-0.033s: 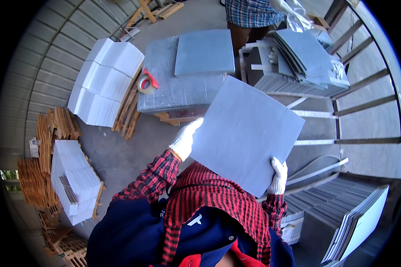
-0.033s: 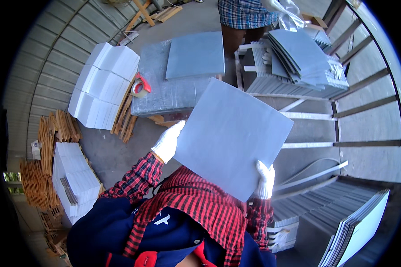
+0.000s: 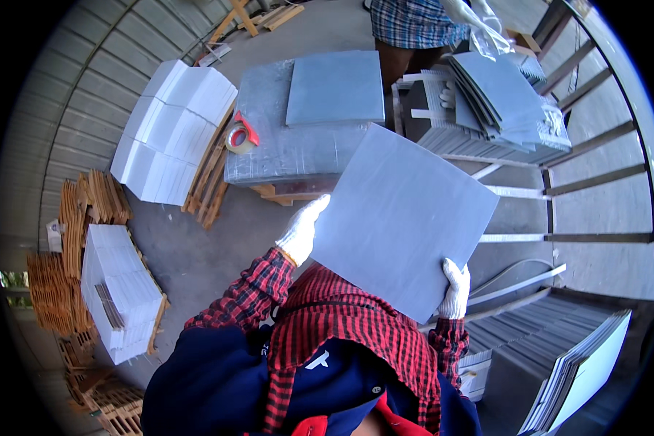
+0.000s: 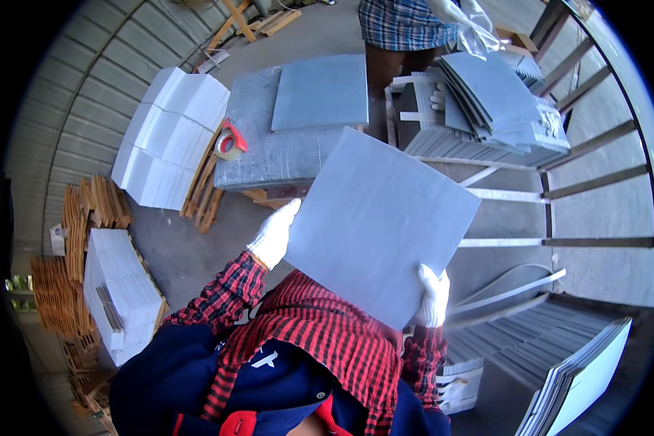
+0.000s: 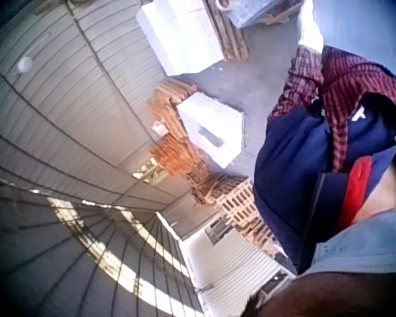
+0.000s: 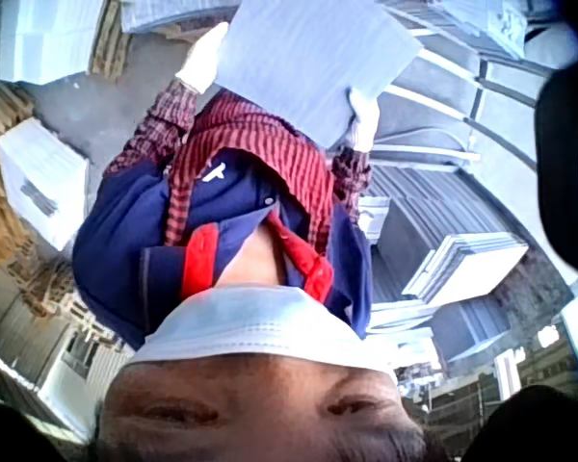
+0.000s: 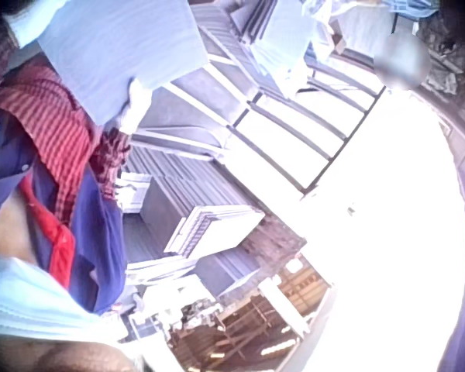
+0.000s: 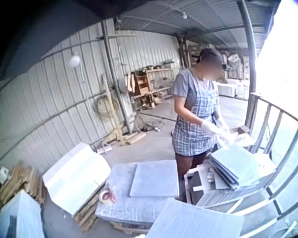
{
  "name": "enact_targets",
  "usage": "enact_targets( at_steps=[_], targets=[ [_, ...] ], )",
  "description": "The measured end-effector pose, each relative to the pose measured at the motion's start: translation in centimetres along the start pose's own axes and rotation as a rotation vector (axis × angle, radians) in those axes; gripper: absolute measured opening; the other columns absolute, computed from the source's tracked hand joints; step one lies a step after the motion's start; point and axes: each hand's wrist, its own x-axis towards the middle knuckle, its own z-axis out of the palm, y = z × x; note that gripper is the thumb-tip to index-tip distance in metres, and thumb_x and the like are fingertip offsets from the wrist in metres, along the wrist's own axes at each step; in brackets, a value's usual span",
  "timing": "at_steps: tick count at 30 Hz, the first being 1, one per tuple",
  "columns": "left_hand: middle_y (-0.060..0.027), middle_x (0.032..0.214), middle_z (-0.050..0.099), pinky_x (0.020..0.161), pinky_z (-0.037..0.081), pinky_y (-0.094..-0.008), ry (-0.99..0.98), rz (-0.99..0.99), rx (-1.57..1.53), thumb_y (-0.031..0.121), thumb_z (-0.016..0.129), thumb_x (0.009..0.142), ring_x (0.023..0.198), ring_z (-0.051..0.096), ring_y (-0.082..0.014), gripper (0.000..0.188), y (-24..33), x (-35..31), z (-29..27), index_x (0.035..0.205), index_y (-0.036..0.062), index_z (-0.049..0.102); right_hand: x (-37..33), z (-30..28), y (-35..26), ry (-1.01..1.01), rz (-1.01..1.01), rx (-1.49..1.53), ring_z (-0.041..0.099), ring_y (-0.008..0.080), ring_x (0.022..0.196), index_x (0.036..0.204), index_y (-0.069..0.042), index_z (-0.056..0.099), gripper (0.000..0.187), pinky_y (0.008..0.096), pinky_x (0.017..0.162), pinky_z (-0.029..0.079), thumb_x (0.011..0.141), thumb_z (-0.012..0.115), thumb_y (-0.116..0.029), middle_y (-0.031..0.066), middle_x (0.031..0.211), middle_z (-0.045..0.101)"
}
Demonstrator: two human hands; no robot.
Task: The person wraps rectangular panels in plastic film using a handheld tape dispenser. They retrieve panels from a stack, place them on a table, and apply tape to secure the wrapping. A coworker assists by holding panels and handing materials.
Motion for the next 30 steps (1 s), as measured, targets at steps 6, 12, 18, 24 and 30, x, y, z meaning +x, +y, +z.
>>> enact_targets(
  at_steps=[6,12,18,24,30],
  targets=[
    [-0.007,0.132,0.06,0.11,0.035,-0.0309,0.195,0.182,-0.17,0.031,0.057,0.101,0.123,0.051,-0.0153,0.044,-1.1,2.7,-0.3,0.132,-0.001,0.057,5.2,1.1,-5.8,-0.23,0.032,-0.294,0.062,0.0187,0.099,0.123,0.004,0.059,0.047,0.0352,0.09,0.05,0.083,0.076,-0.013,0.0099,0.112,0.067],
    [-0.0035,0.122,0.063,0.106,0.036,-0.0318,0.204,0.219,-0.2,0.031,0.059,0.1,0.116,0.052,-0.0144,0.038,0.7,3.7,-1.8,0.124,0.0015,0.062,8.3,5.8,-5.4,-0.204,0.067,-0.272,0.06,0.0183,0.104,0.125,0.001,0.059,0.044,0.0347,0.095,0.045,0.088,0.072,-0.018,0.0085,0.115,0.065],
    [-0.0014,0.112,0.062,0.101,0.037,-0.0335,0.342,0.133,-0.075,0.038,0.067,0.094,0.111,0.051,-0.0128,0.038,1.4,6.0,-2.7,0.116,0.0068,0.064,12.5,9.5,-4.4,-0.112,0.095,-0.392,0.057,0.0173,0.105,0.128,-0.001,0.059,0.045,0.0334,0.094,0.044,0.094,0.065,-0.03,0.0077,0.118,0.063],
    [-0.0011,0.109,0.059,0.099,0.036,-0.035,0.447,-0.001,0.119,0.043,0.068,0.091,0.108,0.047,-0.0126,0.043,0.7,6.2,-5.2,0.111,0.0066,0.062,15.7,8.9,-0.7,-0.095,0.214,-0.46,0.053,0.0149,0.109,0.129,0.0,0.06,0.045,0.0308,0.098,0.04,0.097,0.062,-0.032,0.0057,0.12,0.063],
    [-0.0031,0.112,0.059,0.098,0.037,-0.0348,0.492,-0.109,0.11,0.042,0.067,0.092,0.108,0.049,-0.0138,0.044,-2.4,6.0,-9.0,0.113,0.0047,0.062,16.6,11.8,0.5,-0.142,0.439,-0.513,0.052,0.0172,0.118,0.134,0.001,0.057,0.053,0.032,0.105,0.036,0.096,0.062,-0.035,0.0071,0.13,0.06]
  ],
)
